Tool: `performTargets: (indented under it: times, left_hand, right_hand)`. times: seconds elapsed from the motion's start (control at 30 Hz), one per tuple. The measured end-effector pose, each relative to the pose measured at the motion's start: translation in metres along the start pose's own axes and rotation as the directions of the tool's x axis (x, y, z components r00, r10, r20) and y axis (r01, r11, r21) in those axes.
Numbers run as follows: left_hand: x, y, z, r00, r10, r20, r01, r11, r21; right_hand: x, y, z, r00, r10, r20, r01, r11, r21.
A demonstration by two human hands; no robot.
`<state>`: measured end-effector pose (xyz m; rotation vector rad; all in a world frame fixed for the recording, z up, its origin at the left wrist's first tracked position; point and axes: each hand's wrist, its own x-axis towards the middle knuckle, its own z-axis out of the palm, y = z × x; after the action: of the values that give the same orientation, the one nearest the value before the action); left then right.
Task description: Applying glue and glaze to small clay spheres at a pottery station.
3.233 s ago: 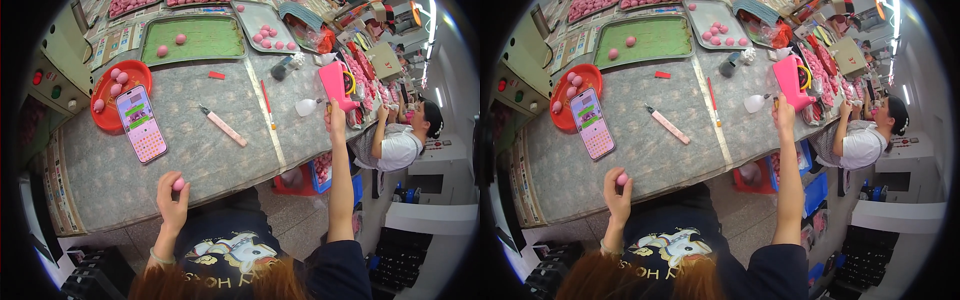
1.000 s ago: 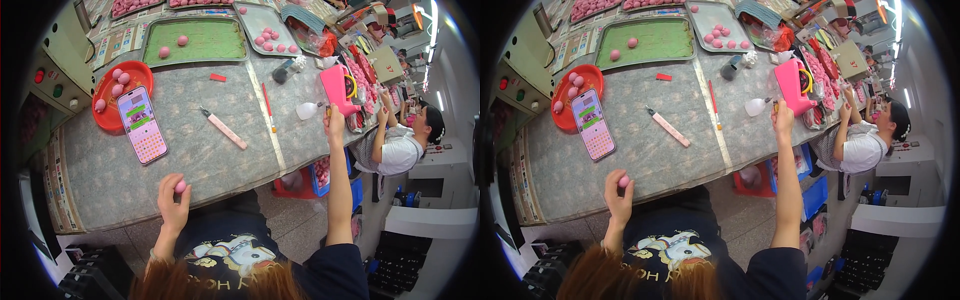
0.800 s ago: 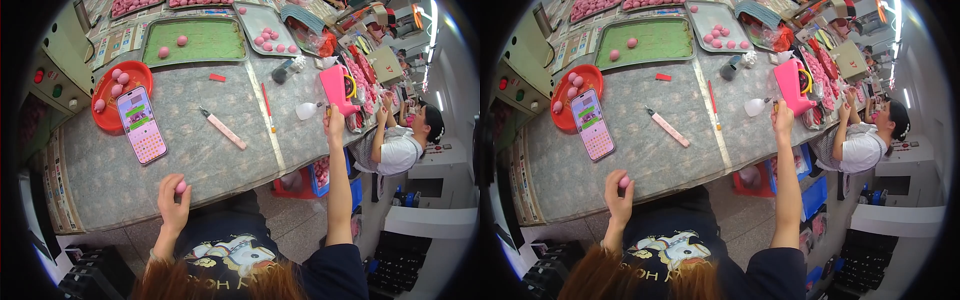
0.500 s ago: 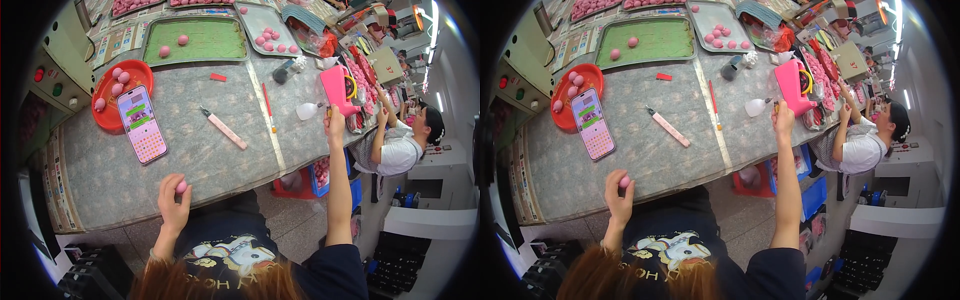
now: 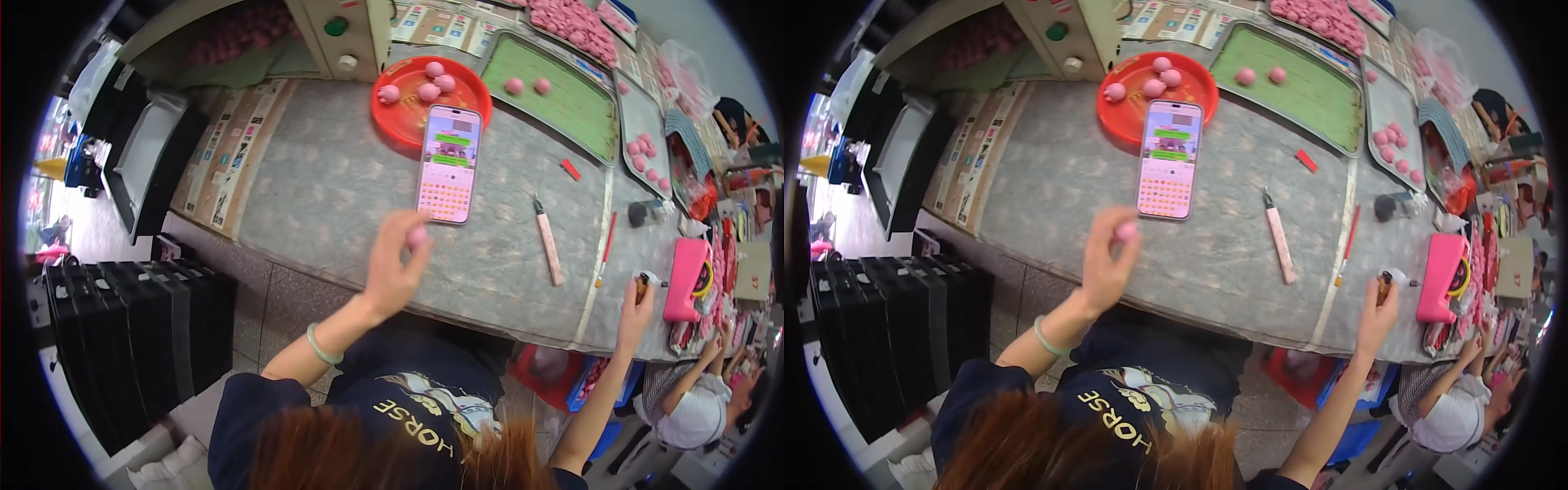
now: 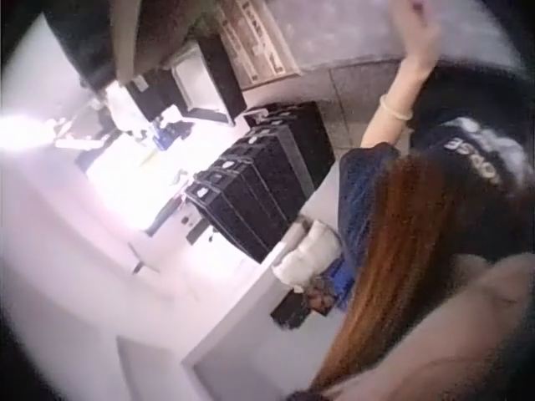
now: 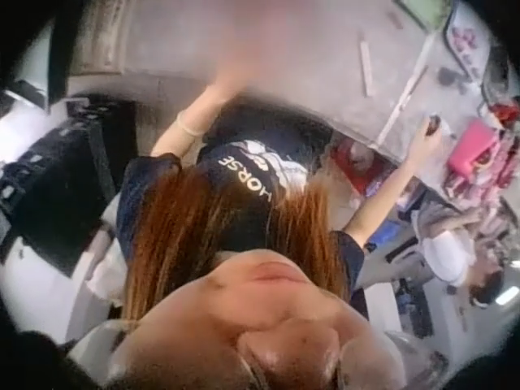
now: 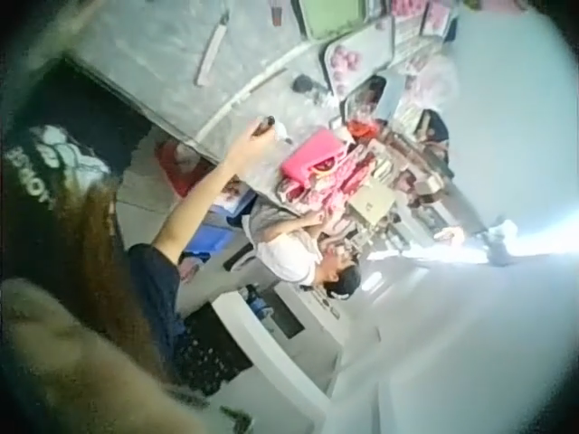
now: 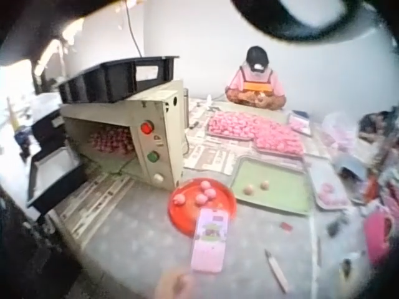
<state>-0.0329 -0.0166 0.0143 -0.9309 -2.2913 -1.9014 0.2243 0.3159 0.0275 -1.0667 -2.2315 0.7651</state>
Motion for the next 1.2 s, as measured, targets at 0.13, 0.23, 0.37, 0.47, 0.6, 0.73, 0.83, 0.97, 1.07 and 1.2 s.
performTargets:
  times: [0.13,0.23,0.37,0.47,0.6,0.73,0.83,0.97,1.07,1.2]
  left_hand:
    - [0.057,-0.015,-0.024,0.998,-0.059,0.035,0.047,0.963,0.267]
    - [0.094,-0.029,-0.026,0.987,0.107,0.122,-0.151,0.880,0.449]
    - [0.119,-0.039,-0.019,0.952,0.145,0.270,-0.288,0.724,0.626]
    - [0.127,-0.043,-0.016,0.929,0.146,0.340,-0.348,0.657,0.669]
    - [0.130,-0.048,-0.014,0.934,0.151,0.325,-0.344,0.630,0.697]
    - [0.127,-0.046,-0.015,0.953,0.237,0.189,-0.304,0.742,0.598]
    - [0.112,-0.038,-0.019,0.987,0.154,0.045,-0.159,0.898,0.410]
    - [0.067,-0.022,-0.021,0.989,0.120,-0.092,-0.087,0.950,0.299]
    - [0.021,-0.008,-0.010,0.998,0.016,0.067,-0.028,0.982,0.186]
    - [-0.015,0.005,0.008,0.956,0.017,0.293,-0.058,0.989,0.135]
  right_hand:
    - [0.014,0.004,0.025,0.956,0.237,0.174,-0.221,0.970,-0.106]
    - [0.019,0.003,0.038,0.999,0.008,0.047,0.011,0.921,-0.390]
    - [0.008,-0.008,0.039,0.976,-0.210,-0.060,0.182,0.934,-0.307]
    - [-0.011,-0.013,0.031,0.993,-0.083,-0.089,0.068,0.985,-0.160]
    - [-0.036,-0.004,0.016,0.976,-0.004,-0.217,-0.005,0.999,-0.041]
    - [-0.041,0.022,-0.004,0.849,0.056,-0.526,-0.068,0.998,-0.003]
    - [-0.023,0.045,-0.017,0.788,0.141,-0.599,-0.120,0.990,0.076]
    - [0.001,0.068,-0.014,0.859,0.246,-0.449,-0.139,0.956,0.256]
    - [0.014,0.077,-0.004,0.896,0.273,-0.350,-0.125,0.912,0.391]
    - [0.022,0.078,0.002,0.939,0.282,-0.195,-0.158,0.861,0.483]
